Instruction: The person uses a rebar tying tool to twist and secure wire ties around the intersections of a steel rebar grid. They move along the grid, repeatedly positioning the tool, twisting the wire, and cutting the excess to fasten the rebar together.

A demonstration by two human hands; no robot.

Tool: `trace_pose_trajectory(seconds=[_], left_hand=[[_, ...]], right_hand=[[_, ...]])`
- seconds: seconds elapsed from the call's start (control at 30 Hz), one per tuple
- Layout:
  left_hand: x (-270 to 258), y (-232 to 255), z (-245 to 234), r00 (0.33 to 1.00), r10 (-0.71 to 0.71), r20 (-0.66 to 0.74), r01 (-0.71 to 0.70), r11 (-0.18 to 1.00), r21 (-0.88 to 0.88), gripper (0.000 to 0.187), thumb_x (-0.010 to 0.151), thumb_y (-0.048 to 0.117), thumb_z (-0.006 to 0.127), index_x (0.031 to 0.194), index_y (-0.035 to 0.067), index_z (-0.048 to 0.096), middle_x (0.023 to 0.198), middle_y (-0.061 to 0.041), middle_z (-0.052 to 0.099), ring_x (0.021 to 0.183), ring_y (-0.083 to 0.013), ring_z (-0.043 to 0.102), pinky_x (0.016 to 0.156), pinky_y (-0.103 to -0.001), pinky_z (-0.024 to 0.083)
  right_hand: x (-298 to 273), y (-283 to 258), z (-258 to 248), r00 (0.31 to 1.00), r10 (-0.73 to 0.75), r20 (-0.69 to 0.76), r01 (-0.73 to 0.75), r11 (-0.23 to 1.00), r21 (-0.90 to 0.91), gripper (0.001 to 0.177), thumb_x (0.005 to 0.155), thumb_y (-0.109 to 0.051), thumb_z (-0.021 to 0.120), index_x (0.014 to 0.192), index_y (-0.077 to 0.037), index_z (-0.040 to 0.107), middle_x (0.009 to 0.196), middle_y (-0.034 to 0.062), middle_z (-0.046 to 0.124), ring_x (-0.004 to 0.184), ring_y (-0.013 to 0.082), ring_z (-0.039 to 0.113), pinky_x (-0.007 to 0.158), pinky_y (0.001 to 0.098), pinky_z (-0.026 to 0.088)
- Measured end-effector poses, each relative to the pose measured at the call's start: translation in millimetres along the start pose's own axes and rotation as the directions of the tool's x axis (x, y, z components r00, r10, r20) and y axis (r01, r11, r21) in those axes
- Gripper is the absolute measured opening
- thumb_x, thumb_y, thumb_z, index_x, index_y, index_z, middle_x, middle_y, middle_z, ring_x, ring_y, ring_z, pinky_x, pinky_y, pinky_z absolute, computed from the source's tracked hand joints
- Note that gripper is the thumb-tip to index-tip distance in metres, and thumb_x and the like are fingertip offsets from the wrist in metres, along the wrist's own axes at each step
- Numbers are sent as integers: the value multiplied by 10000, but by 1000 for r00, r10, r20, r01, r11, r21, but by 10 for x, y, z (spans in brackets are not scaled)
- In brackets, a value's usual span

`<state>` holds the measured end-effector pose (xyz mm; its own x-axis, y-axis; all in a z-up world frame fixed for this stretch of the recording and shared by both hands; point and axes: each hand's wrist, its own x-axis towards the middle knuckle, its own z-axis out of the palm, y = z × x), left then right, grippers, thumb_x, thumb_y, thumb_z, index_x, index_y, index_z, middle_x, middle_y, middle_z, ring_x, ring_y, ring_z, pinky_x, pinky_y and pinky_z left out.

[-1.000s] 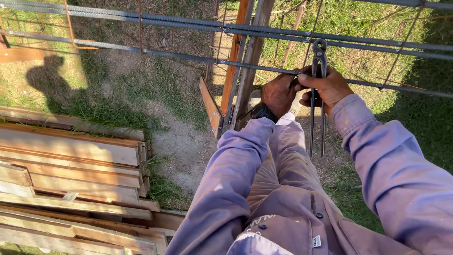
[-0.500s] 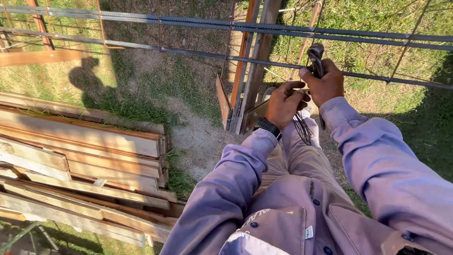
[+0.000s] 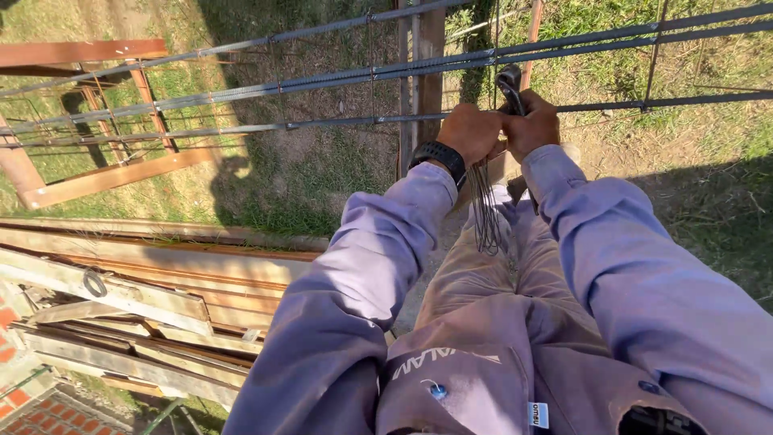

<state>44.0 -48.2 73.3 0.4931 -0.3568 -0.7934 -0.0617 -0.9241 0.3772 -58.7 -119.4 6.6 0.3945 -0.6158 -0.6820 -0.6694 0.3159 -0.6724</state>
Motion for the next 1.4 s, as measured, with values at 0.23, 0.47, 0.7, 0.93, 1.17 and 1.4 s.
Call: trace_pose_trajectory(seconds=[0.23, 0.47, 0.7, 0.93, 1.17, 1.4], left_hand=[[-103, 215, -259, 996, -66, 64, 76, 982, -172, 399, 712, 221, 730, 855, -152, 739, 713, -304, 678, 892, -498, 688, 676, -433, 552], [-73, -154, -130, 983, -161, 89, 176, 690, -702, 182, 694, 125, 738, 646, -31, 656, 539, -180, 601, 490, -242, 640, 455, -362, 533], [-599, -111, -305, 925, 34, 378, 359, 243, -901, 72, 836, 93, 658, 844, 131, 597, 689, 133, 468, 577, 20, 454, 543, -175, 400], [-275, -676, 26, 852, 300, 430, 435, 52, -899, 345, 931, 139, 618, 1266, 79, 559, 734, 138, 385, 616, 51, 453, 595, -136, 423], [-348, -663, -235, 856, 278, 437, 394, 198, -897, 360, 844, 137, 734, 1196, 61, 710, 900, -38, 674, 700, -108, 630, 626, -208, 538], [-479, -620, -167, 838, 113, 534, 544, -85, -835, 127, 804, 135, 800, 845, 93, 688, 718, -61, 699, 648, -176, 680, 629, -302, 608]], right_hand=[[-140, -195, -50, 997, 64, 46, -62, 997, -52, 253, 681, -397, 800, 882, -275, 707, 799, 0, 698, 965, 263, 694, 849, 399, 521], [-224, -322, -107, 997, 18, 71, -18, 1000, 0, 278, 705, -401, 796, 904, -229, 704, 797, 34, 686, 962, 295, 695, 859, 403, 497], [-211, -249, -23, 999, -13, 48, 11, 1000, 27, 249, 719, -387, 810, 848, -220, 678, 695, 2, 655, 872, 231, 700, 849, 344, 495], [-100, -19, -92, 995, -73, 72, 64, 990, 126, 213, 821, -266, 841, 894, -159, 672, 684, 43, 672, 655, 123, 673, 534, 222, 529], [-1066, -989, -605, 978, -141, 155, 138, 990, 34, 273, 1004, -176, 624, 1249, -78, 555, 707, 98, 524, 514, 212, 509, 478, 364, 452], [-2380, -76, -883, 993, 114, -40, -110, 990, 94, 245, 1075, -233, 577, 957, -20, 602, 668, 91, 514, 524, 179, 479, 456, 342, 470]])
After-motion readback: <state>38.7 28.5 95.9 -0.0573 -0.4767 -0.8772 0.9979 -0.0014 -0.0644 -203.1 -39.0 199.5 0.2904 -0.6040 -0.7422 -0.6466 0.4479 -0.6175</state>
